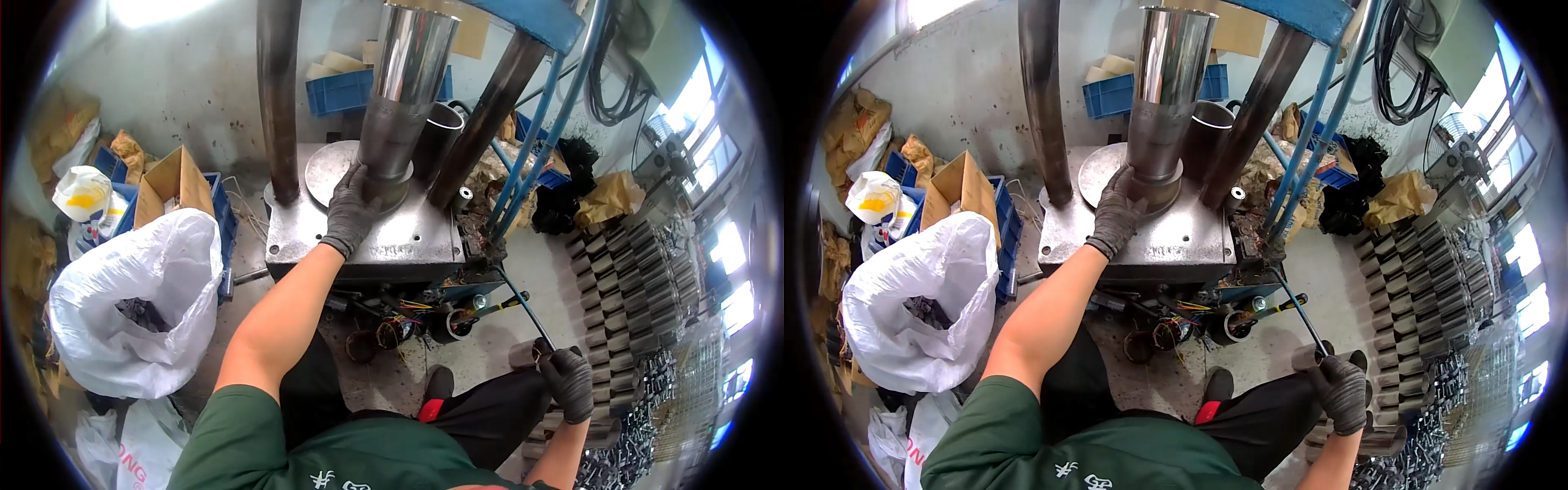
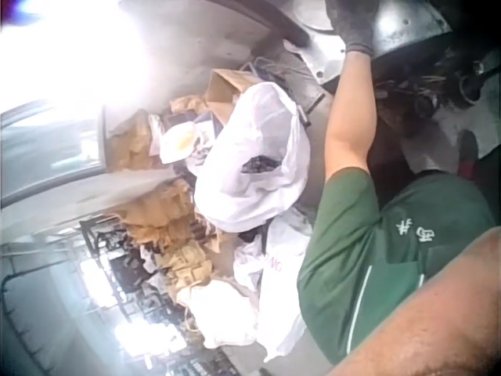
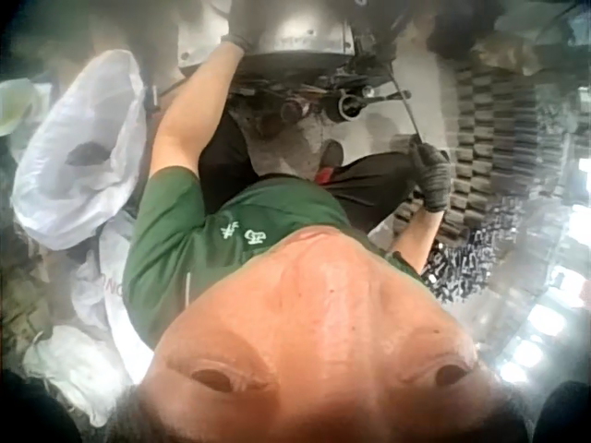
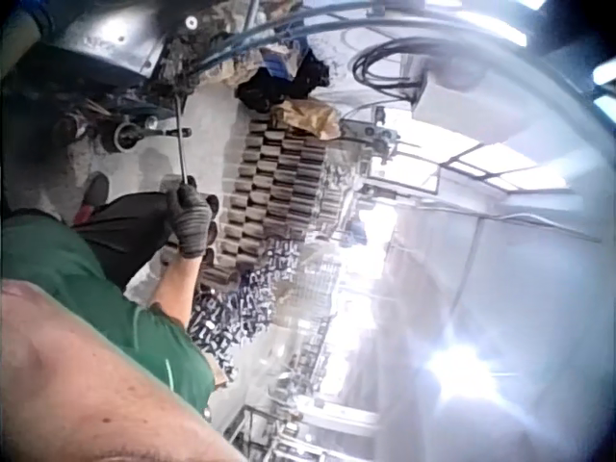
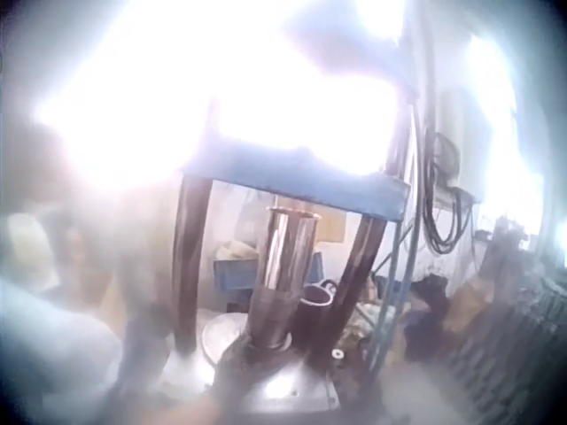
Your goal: The person assembles motors by placing a metal housing into a hydraulic press, inserting a wound stator, and using the press to secure the components together.
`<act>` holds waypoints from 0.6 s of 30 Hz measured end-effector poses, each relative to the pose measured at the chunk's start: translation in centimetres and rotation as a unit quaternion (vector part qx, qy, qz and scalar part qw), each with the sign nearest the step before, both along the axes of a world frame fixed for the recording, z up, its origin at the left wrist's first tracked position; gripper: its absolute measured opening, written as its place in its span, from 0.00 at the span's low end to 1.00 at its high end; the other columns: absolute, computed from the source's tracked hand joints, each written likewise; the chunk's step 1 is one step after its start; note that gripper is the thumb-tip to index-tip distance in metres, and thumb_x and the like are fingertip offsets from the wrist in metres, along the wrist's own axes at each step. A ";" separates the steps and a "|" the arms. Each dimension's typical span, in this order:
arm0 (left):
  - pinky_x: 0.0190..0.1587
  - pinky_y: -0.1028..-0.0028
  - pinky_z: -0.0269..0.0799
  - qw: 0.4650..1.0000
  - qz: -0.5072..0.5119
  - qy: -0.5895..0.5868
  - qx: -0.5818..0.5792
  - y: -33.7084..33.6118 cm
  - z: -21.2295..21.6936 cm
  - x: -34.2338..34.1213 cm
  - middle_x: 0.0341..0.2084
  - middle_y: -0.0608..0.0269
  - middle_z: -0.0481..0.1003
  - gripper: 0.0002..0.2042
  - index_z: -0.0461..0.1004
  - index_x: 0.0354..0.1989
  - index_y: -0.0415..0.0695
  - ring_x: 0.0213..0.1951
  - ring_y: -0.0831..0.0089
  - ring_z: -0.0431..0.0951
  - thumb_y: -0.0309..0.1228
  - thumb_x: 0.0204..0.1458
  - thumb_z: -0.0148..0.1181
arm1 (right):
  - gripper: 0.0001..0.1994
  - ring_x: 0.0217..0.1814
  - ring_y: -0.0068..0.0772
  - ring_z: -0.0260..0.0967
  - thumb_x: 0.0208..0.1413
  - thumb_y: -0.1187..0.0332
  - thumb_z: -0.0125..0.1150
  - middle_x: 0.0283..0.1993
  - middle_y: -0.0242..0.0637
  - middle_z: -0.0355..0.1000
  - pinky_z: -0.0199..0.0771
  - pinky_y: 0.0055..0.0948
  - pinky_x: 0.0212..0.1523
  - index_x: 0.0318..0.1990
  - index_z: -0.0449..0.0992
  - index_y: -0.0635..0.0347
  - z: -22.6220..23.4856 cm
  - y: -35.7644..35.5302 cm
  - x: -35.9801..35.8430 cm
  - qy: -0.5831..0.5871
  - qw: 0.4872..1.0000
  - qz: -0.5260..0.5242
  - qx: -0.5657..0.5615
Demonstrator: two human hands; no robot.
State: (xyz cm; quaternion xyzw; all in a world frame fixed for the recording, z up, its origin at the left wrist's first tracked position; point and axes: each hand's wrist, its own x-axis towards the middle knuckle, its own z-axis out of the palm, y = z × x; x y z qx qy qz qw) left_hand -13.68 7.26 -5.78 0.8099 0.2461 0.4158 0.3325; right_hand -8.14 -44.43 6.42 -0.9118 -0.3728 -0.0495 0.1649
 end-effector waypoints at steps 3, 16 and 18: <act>0.71 0.62 0.64 1.000 0.006 -0.003 0.019 0.6 -0.6 0.2 0.68 0.50 0.64 0.35 0.63 0.69 0.41 0.67 0.52 0.67 0.29 0.50 0.68 | 0.09 0.28 0.56 0.66 0.51 0.69 0.65 0.25 0.51 0.66 0.65 0.47 0.29 0.25 0.74 0.64 0.1 0.1 0.4 -0.006 1.000 0.020 -0.011; 0.71 0.63 0.63 1.000 -0.011 -0.004 0.006 0.8 -0.3 -0.2 0.69 0.49 0.62 0.38 0.60 0.71 0.41 0.68 0.52 0.65 0.26 0.49 0.69 | 0.08 0.28 0.53 0.66 0.51 0.71 0.68 0.25 0.51 0.69 0.66 0.43 0.31 0.28 0.75 0.65 0.0 -0.4 0.8 0.078 0.996 -0.033 0.006; 0.71 0.62 0.63 1.000 -0.007 0.019 -0.001 0.4 -0.1 -0.2 0.70 0.50 0.61 0.38 0.60 0.71 0.41 0.68 0.51 0.65 0.27 0.49 0.68 | 0.08 0.28 0.53 0.66 0.51 0.71 0.67 0.24 0.51 0.68 0.65 0.44 0.30 0.27 0.75 0.65 0.1 -0.7 1.1 0.056 0.998 -0.012 -0.009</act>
